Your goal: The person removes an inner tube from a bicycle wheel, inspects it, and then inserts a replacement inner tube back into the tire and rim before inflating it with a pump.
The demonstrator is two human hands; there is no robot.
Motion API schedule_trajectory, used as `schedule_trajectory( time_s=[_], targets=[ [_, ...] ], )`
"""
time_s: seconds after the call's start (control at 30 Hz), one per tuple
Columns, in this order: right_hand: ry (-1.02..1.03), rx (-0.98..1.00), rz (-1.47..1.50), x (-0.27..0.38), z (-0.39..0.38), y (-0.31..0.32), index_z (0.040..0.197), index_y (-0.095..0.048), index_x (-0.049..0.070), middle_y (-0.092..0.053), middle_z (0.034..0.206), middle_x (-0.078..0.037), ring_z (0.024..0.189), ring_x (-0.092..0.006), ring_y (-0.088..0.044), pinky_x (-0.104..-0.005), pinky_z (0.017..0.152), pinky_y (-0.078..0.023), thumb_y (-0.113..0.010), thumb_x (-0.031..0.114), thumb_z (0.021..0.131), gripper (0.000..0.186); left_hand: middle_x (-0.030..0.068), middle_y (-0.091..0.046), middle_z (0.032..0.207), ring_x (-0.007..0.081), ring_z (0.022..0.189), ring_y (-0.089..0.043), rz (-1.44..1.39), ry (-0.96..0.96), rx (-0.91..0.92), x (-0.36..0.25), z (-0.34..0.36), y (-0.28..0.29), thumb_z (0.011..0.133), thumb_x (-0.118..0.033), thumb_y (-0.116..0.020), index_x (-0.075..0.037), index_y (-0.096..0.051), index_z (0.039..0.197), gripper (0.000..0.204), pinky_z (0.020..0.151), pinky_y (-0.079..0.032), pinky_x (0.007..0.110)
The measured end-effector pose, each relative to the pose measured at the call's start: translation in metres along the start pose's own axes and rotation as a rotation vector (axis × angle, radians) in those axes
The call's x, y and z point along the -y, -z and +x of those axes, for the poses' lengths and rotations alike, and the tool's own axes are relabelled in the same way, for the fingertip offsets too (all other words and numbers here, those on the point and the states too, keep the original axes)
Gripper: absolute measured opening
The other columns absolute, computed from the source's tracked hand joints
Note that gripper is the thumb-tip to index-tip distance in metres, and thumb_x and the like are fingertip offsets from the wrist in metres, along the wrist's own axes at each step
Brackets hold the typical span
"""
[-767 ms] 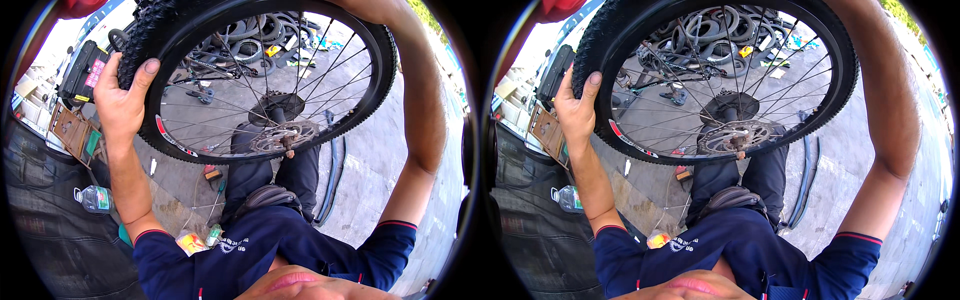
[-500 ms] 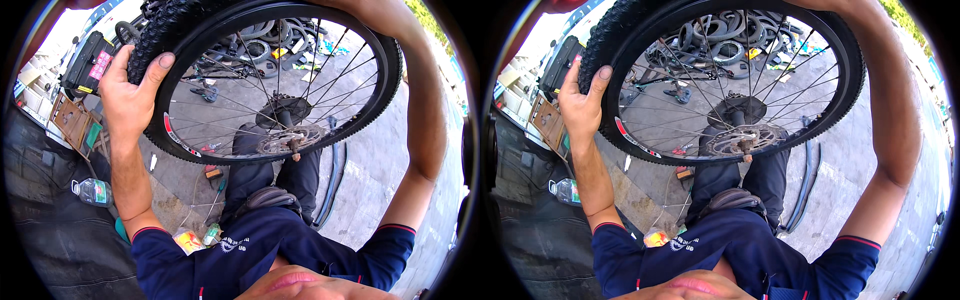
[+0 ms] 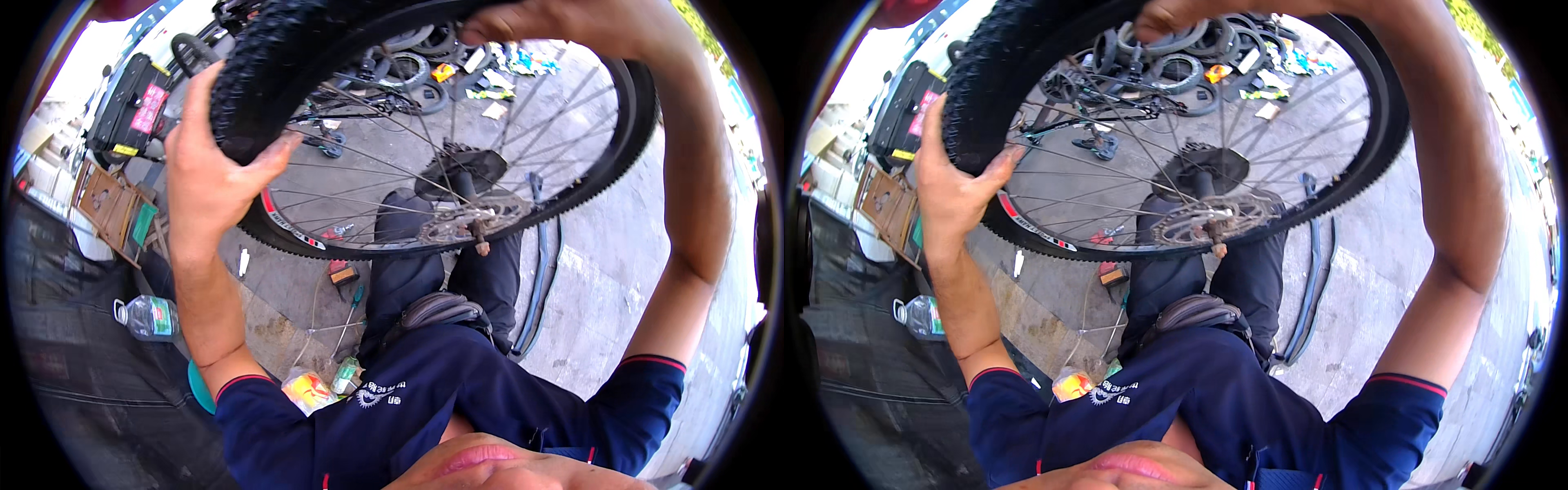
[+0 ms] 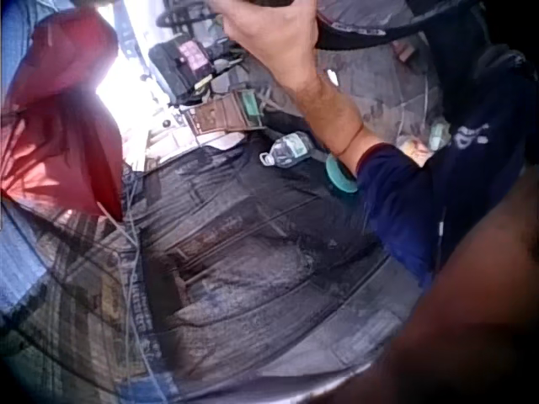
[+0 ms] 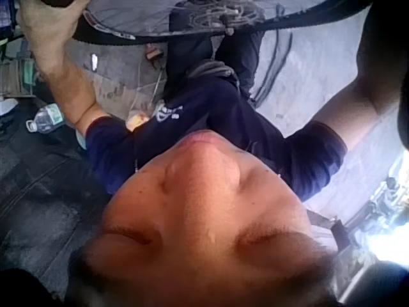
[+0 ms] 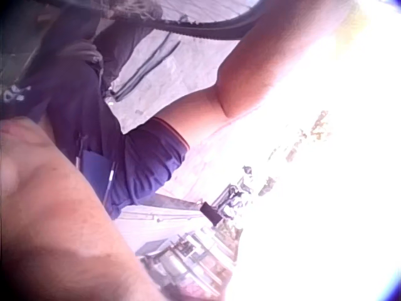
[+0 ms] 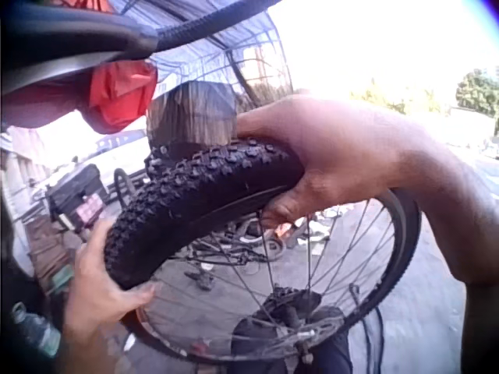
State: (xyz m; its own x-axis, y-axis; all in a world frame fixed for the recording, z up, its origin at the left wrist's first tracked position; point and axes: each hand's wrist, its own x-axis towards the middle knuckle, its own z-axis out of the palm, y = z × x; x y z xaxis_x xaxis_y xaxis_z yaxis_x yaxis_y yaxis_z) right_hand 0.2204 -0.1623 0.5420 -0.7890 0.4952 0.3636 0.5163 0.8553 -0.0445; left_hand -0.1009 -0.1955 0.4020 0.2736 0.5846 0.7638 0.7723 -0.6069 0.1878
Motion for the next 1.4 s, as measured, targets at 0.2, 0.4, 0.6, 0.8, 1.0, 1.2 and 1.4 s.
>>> schedule_trajectory(
  time_s=[0.2, 0.4, 0.6, 0.8, 1.0, 1.2, 1.4],
  targets=[
    [-0.045, -0.340, 0.242, -0.059, -0.095, -0.012, 0.151, -0.044, 0.002, -0.065, 0.127, -0.023, 0.115, -0.0311, -0.064, -0.0425, 0.100, -0.053, -0.074, 0.070, 0.082, 0.101, 0.0146, -0.068, 0.116, 0.0311, 0.105, -0.071, -0.720, 0.413, 0.202, 0.070, -0.072, 0.020, 0.067, -0.030, -0.098, 0.002, -0.041, 0.147, 0.103, 0.094, -0.058, 0.044],
    [-0.404, -0.513, 1.152, -0.223, -0.301, -0.192, 0.147, -0.049, 0.000, -0.066, 0.132, -0.021, 0.117, -0.0284, -0.067, -0.0448, 0.108, -0.050, -0.070, 0.059, 0.091, 0.084, 0.0102, -0.066, 0.112, 0.0259, 0.101, -0.068, -1.314, 0.692, 0.022, 0.130, -0.194, -0.078, 0.075, -0.037, -0.093, -0.002, -0.053, 0.133, 0.079, 0.093, -0.057, 0.045],
    [-0.770, -0.590, 1.448, -0.183, -0.281, -0.264, 0.131, -0.058, -0.002, -0.070, 0.111, -0.019, 0.093, -0.0255, -0.074, -0.0394, 0.086, -0.061, -0.076, 0.037, 0.090, 0.060, 0.0100, -0.062, 0.110, 0.0226, 0.095, -0.064, -1.211, 0.832, -0.055, 0.145, -0.164, -0.081, 0.095, -0.031, -0.075, -0.003, -0.056, 0.123, 0.044, 0.089, -0.054, 0.043],
    [-0.813, -0.586, 1.571, -0.164, -0.262, -0.256, 0.115, -0.067, -0.003, -0.072, 0.096, -0.014, 0.084, -0.0241, -0.075, -0.0411, 0.076, -0.065, -0.074, 0.026, 0.093, 0.037, 0.0103, -0.067, 0.108, 0.0220, 0.092, -0.067, -1.194, 1.059, -0.008, 0.183, -0.142, -0.070, 0.102, -0.031, -0.067, -0.003, -0.061, 0.121, 0.035, 0.086, -0.057, 0.040],
    [-0.851, -0.606, 1.512, -0.142, -0.255, -0.268, 0.122, -0.063, -0.004, -0.071, 0.103, -0.016, 0.087, -0.0247, -0.076, -0.0395, 0.075, -0.067, -0.070, 0.026, 0.097, 0.040, 0.0096, -0.069, 0.114, 0.0200, 0.098, -0.069, -1.044, 1.105, 0.144, 0.212, -0.132, -0.083, 0.104, -0.028, -0.064, -0.002, -0.058, 0.134, 0.040, 0.085, -0.058, 0.036],
    [-1.246, -0.529, 1.525, -0.141, -0.274, -0.303, 0.115, -0.061, -0.005, -0.072, 0.097, -0.016, 0.077, -0.0226, -0.074, -0.0379, 0.067, -0.066, -0.071, 0.017, 0.095, 0.032, 0.0108, -0.072, 0.102, 0.0209, 0.086, -0.073, -0.894, 1.223, 0.369, 0.215, -0.134, -0.131, 0.099, -0.025, -0.070, -0.001, -0.061, 0.121, 0.033, 0.078, -0.061, 0.036],
    [-1.555, -0.442, 1.474, -0.133, -0.283, -0.351, 0.108, -0.066, -0.007, -0.072, 0.085, -0.012, 0.069, -0.0199, -0.070, -0.0328, 0.066, -0.063, -0.065, 0.023, 0.095, 0.033, 0.0240, -0.072, 0.114, 0.0310, 0.098, -0.075, -1.246, 1.335, 0.481, 0.255, -0.184, -0.172, 0.104, -0.040, -0.058, 0.003, -0.058, 0.133, 0.052, 0.084, -0.062, 0.037]
  ],
)
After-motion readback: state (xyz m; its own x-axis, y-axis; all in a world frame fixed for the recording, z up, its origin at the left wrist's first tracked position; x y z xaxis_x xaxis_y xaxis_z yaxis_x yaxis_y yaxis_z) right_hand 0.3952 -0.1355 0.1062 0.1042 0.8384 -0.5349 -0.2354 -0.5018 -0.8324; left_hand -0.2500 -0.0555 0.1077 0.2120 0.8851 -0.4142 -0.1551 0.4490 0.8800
